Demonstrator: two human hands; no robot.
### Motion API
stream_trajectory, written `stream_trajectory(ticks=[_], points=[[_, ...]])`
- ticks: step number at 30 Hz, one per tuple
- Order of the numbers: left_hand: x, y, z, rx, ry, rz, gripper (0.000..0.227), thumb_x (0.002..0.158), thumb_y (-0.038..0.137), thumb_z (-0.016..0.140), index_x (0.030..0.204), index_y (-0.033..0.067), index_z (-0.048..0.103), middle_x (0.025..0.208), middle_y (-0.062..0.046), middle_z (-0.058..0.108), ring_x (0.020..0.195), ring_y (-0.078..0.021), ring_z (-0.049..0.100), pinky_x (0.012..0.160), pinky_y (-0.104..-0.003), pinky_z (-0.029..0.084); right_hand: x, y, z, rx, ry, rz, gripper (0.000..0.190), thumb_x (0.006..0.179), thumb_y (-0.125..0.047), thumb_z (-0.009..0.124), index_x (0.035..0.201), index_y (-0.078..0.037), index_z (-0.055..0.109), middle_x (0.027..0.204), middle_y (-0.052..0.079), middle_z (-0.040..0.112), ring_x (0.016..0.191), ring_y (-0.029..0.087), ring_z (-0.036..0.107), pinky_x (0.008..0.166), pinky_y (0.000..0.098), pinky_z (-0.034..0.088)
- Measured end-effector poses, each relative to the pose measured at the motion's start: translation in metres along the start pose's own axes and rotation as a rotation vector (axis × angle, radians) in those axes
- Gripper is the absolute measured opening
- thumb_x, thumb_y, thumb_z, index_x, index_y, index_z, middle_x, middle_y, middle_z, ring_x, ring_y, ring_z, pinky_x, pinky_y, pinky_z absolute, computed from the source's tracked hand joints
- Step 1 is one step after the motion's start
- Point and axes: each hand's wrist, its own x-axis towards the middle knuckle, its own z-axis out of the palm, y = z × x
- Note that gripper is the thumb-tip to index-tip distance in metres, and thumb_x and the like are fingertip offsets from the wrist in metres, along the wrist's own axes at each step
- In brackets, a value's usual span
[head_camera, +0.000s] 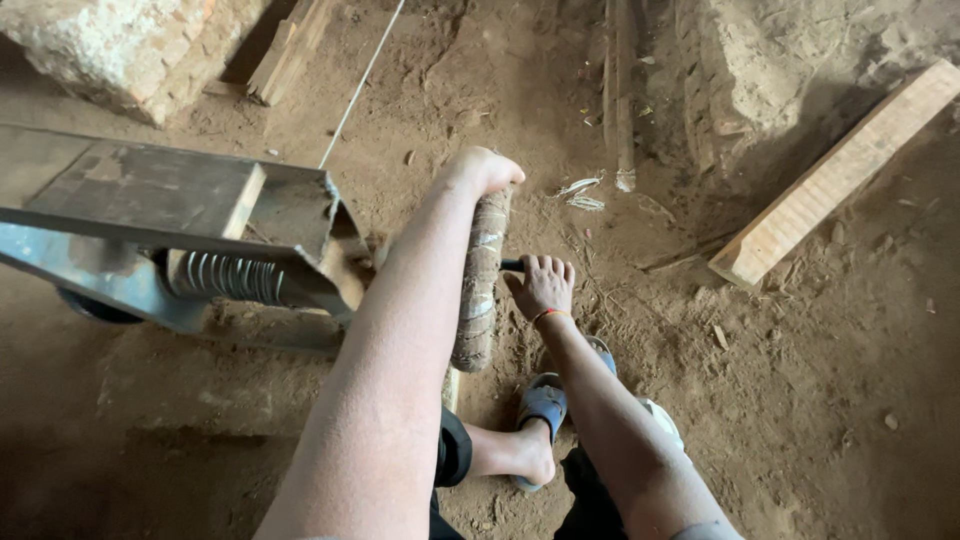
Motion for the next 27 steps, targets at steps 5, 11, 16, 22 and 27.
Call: stream_trajectory(ticks=[5,11,16,22,27], points=[[0.024,0.003,0.000,0.145,-0.044,0.004,0.059,0.081,0.050,0.069,0.129,0.0153,0.073,0.143,-0.016,0.062,0.129,-0.0317,0.061,0.113,-0.048,0.043,-0.011,-0.007,-0.002,-0.011,-0.015,0.014,0.043,0.093,-0.053,0.062,0.116,-0.017,0.065,0.114,0.009,0.066,0.118,0.030,0.055,0.110,0.0502,0.029],[0.011,0.007,-0.005,0.134,0.096,-0.030,0.067,0.085,0.044,0.068,0.145,0.0190,0.054,0.143,-0.016,0.060,0.118,-0.0264,0.067,0.101,-0.042,0.052,-0.016,-0.002,0.010,0.028,0.052,-0.024,0.040,0.091,-0.050,0.065,0.115,-0.018,0.067,0.114,0.009,0.067,0.117,0.031,0.056,0.107,0.0502,0.031],[-0.052,0.000,0.013,0.144,0.411,0.169,0.053,0.098,0.035,0.066,0.143,0.0084,0.056,0.126,-0.016,0.071,0.101,-0.0248,0.072,0.080,-0.039,0.059,-0.008,0.001,0.019,0.028,0.012,-0.001,0.040,0.090,-0.052,0.065,0.114,-0.020,0.068,0.112,0.008,0.069,0.115,0.030,0.058,0.106,0.0474,0.034],[-0.149,-0.049,0.071,0.106,0.735,0.417,0.083,0.088,0.016,0.073,0.159,0.0087,0.030,0.136,-0.038,0.049,0.105,-0.0441,0.066,0.069,-0.043,0.063,-0.002,0.006,0.026,0.005,-0.052,0.032,0.036,0.090,-0.049,0.063,0.112,-0.021,0.069,0.116,0.009,0.069,0.119,0.030,0.058,0.107,0.0475,0.033],[-0.167,-0.077,0.105,0.035,1.023,0.591,0.091,0.079,0.011,0.077,0.158,0.0132,0.031,0.141,-0.035,0.048,0.109,-0.0463,0.066,0.079,-0.046,0.064,-0.008,0.007,0.034,0.028,-0.066,0.049,0.037,0.092,-0.048,0.059,0.115,-0.021,0.069,0.120,0.010,0.069,0.121,0.031,0.058,0.108,0.0468,0.034]])
